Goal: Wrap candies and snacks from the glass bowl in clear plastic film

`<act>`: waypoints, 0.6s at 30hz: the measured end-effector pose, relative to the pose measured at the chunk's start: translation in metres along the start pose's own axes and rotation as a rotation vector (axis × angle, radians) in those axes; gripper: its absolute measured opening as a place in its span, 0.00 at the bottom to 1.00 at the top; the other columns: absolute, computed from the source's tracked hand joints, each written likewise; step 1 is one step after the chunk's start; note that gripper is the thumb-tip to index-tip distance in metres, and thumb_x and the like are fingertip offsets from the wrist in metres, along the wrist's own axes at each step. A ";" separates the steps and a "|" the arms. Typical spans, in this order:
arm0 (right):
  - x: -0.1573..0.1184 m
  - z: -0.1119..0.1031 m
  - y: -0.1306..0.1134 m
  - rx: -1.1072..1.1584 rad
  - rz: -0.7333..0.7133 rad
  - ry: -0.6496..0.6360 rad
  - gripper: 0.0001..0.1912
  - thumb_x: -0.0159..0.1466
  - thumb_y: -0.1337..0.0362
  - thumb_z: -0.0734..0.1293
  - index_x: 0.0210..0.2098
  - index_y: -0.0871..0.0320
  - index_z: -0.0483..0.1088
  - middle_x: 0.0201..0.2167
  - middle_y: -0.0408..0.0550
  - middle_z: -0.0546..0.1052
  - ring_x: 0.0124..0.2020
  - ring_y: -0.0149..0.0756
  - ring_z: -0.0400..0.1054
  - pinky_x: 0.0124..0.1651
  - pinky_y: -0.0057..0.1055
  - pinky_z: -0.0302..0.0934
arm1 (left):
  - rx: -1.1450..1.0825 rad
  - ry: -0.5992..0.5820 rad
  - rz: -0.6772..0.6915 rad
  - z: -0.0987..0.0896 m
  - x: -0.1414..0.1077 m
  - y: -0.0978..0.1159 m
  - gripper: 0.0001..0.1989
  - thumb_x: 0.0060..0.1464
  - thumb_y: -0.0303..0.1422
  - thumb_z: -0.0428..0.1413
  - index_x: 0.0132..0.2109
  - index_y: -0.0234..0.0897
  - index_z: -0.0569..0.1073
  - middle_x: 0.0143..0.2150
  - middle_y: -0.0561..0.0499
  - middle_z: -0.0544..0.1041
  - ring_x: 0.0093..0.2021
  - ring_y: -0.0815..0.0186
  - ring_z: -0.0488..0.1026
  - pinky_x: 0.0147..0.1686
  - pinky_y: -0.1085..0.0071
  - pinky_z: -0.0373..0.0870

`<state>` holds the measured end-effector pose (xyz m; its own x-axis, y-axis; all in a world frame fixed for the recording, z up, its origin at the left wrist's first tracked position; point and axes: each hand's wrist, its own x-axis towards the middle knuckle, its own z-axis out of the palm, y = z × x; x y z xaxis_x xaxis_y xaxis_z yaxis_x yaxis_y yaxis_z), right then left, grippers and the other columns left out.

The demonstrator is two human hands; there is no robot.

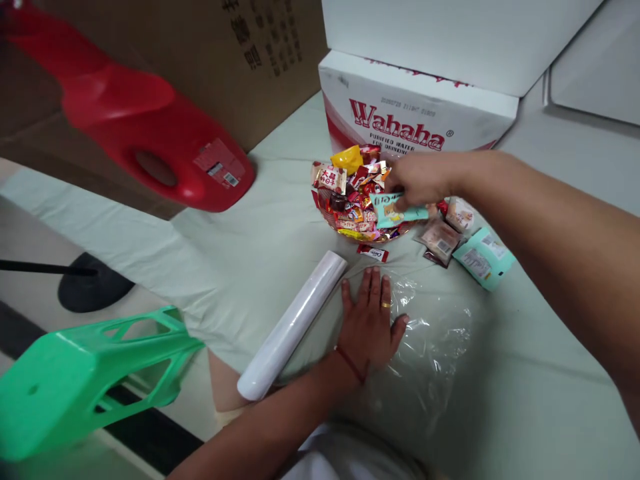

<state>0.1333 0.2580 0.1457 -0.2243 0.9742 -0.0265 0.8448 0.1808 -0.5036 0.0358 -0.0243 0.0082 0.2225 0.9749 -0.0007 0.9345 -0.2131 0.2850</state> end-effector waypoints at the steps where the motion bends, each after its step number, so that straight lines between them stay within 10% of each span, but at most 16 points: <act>1: 0.003 -0.010 -0.004 -0.061 -0.023 -0.122 0.14 0.62 0.67 0.69 0.23 0.72 0.73 0.28 0.38 0.82 0.26 0.11 0.68 0.34 0.18 0.51 | -0.001 -0.002 0.002 0.000 0.000 0.000 0.38 0.70 0.51 0.40 0.74 0.26 0.56 0.78 0.31 0.49 0.79 0.46 0.43 0.71 0.30 0.45; 3: 0.009 -0.031 -0.013 -0.238 -0.095 -0.340 0.16 0.61 0.62 0.68 0.30 0.74 0.77 0.32 0.38 0.83 0.33 0.12 0.71 0.35 0.19 0.50 | -0.002 -0.006 0.005 0.000 0.001 0.000 0.38 0.69 0.51 0.41 0.74 0.27 0.57 0.78 0.31 0.49 0.79 0.46 0.43 0.71 0.30 0.46; 8: 0.015 -0.052 -0.030 -0.353 -0.241 -0.254 0.34 0.58 0.49 0.64 0.46 0.76 0.77 0.37 0.38 0.82 0.42 0.23 0.73 0.42 0.28 0.54 | -0.006 -0.011 -0.006 0.001 0.001 -0.001 0.38 0.70 0.51 0.40 0.74 0.27 0.55 0.78 0.32 0.47 0.79 0.47 0.42 0.71 0.30 0.46; 15: 0.021 -0.011 -0.020 -0.393 -0.238 -0.149 0.22 0.65 0.55 0.68 0.43 0.72 0.79 0.33 0.40 0.82 0.39 0.23 0.71 0.42 0.26 0.54 | -0.003 -0.017 0.005 -0.001 0.001 -0.002 0.38 0.70 0.52 0.39 0.74 0.28 0.56 0.78 0.33 0.48 0.79 0.47 0.41 0.70 0.30 0.48; 18: 0.019 0.022 -0.024 -0.328 -0.395 -0.293 0.12 0.66 0.64 0.72 0.44 0.67 0.80 0.33 0.38 0.81 0.35 0.22 0.69 0.42 0.24 0.56 | 0.000 -0.017 0.002 0.000 0.001 -0.002 0.38 0.70 0.52 0.38 0.74 0.27 0.56 0.78 0.34 0.47 0.79 0.47 0.40 0.70 0.30 0.48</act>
<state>0.0976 0.2696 0.1384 -0.6379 0.7548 -0.1527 0.7656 0.6002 -0.2316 0.0344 -0.0233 0.0081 0.2292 0.9732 -0.0163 0.9341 -0.2152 0.2849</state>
